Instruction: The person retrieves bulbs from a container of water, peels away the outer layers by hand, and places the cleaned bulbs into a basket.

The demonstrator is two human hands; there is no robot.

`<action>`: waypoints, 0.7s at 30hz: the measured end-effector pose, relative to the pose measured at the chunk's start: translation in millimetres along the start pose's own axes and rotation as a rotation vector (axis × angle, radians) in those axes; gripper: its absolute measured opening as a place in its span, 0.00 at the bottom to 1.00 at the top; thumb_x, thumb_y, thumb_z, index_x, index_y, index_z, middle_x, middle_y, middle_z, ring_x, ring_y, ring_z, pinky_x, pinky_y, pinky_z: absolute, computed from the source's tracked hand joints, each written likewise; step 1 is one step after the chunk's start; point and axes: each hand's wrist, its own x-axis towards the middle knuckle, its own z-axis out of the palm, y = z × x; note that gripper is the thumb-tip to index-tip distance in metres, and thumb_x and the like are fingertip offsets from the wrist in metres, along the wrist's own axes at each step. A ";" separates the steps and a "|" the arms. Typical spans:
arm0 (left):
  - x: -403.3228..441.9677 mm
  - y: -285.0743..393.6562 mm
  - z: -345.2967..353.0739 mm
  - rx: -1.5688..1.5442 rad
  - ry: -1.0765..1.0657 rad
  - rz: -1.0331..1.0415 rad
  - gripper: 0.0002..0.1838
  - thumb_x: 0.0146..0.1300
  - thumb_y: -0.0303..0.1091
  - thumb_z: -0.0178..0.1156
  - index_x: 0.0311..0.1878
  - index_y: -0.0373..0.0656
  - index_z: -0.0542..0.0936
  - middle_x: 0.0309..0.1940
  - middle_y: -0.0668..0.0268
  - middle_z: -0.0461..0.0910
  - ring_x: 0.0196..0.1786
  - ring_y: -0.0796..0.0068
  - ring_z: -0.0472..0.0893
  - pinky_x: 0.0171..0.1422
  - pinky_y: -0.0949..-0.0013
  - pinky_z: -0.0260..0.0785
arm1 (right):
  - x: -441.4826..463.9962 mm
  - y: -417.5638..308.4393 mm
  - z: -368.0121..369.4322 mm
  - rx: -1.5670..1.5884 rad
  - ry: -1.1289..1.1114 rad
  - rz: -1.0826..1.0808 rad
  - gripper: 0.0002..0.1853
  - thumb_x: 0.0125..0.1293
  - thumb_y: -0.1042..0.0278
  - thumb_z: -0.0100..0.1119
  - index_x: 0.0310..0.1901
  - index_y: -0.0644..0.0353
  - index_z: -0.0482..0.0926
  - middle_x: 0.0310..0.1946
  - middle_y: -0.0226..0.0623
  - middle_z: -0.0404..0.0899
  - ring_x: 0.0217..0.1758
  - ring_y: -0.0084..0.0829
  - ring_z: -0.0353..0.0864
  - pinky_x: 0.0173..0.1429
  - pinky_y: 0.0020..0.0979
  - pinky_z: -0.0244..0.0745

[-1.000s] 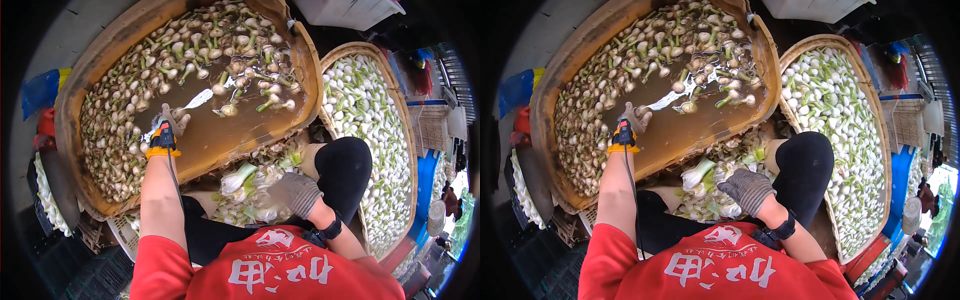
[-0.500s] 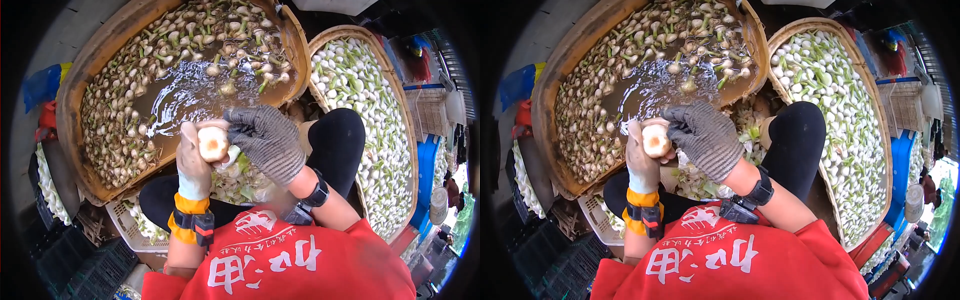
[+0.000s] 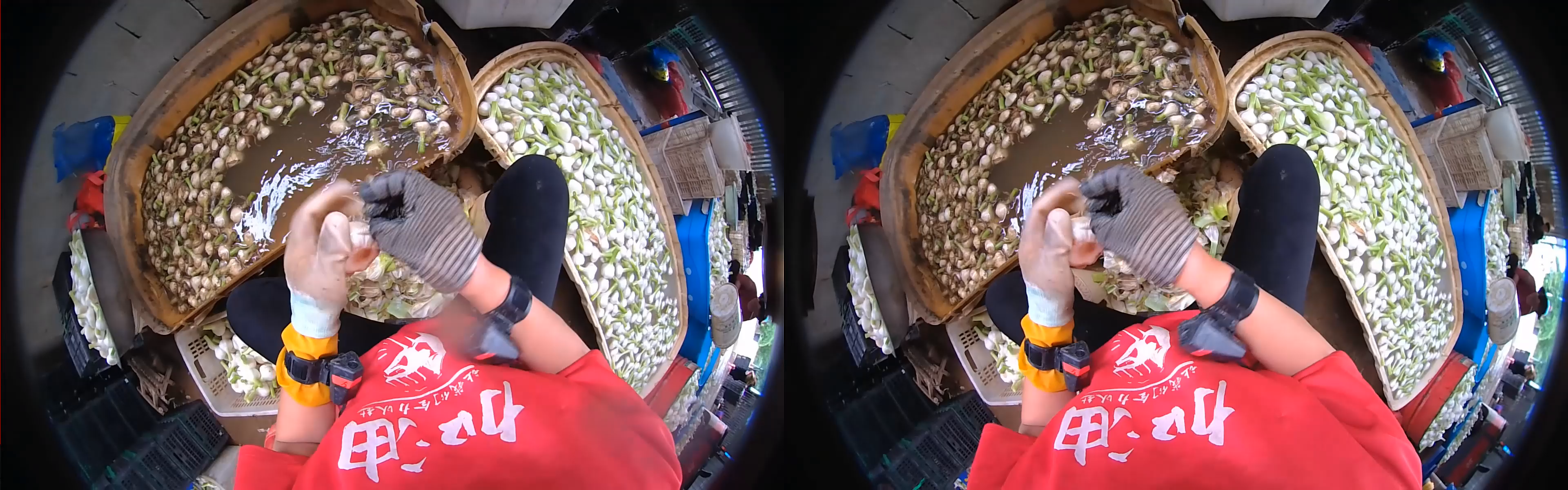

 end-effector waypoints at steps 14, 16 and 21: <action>-51.8 18.0 -20.9 -0.852 -0.259 -0.422 0.40 0.71 0.63 0.46 0.68 0.34 0.63 0.54 0.51 0.76 0.43 0.64 0.80 0.46 0.68 0.73 | 85.1 -33.9 -27.0 -0.431 0.543 -0.513 0.12 0.60 0.73 0.63 0.46 0.60 0.81 0.38 0.42 0.84 0.42 0.36 0.85 0.49 0.32 0.79; -55.4 15.3 -23.4 -0.924 -0.263 -0.419 0.40 0.70 0.63 0.48 0.69 0.34 0.63 0.54 0.52 0.76 0.44 0.64 0.80 0.47 0.69 0.72 | 117.6 2.5 -58.9 -0.452 0.636 -0.313 0.11 0.59 0.72 0.66 0.44 0.60 0.82 0.37 0.41 0.86 0.41 0.33 0.86 0.51 0.31 0.79; -58.0 19.7 -21.7 -0.537 -0.173 -0.404 0.30 0.74 0.56 0.46 0.60 0.35 0.71 0.47 0.58 0.80 0.38 0.75 0.81 0.39 0.76 0.72 | 20.8 -11.1 -29.2 -0.468 0.053 -0.053 0.12 0.64 0.69 0.64 0.48 0.60 0.84 0.41 0.39 0.86 0.44 0.29 0.85 0.52 0.29 0.78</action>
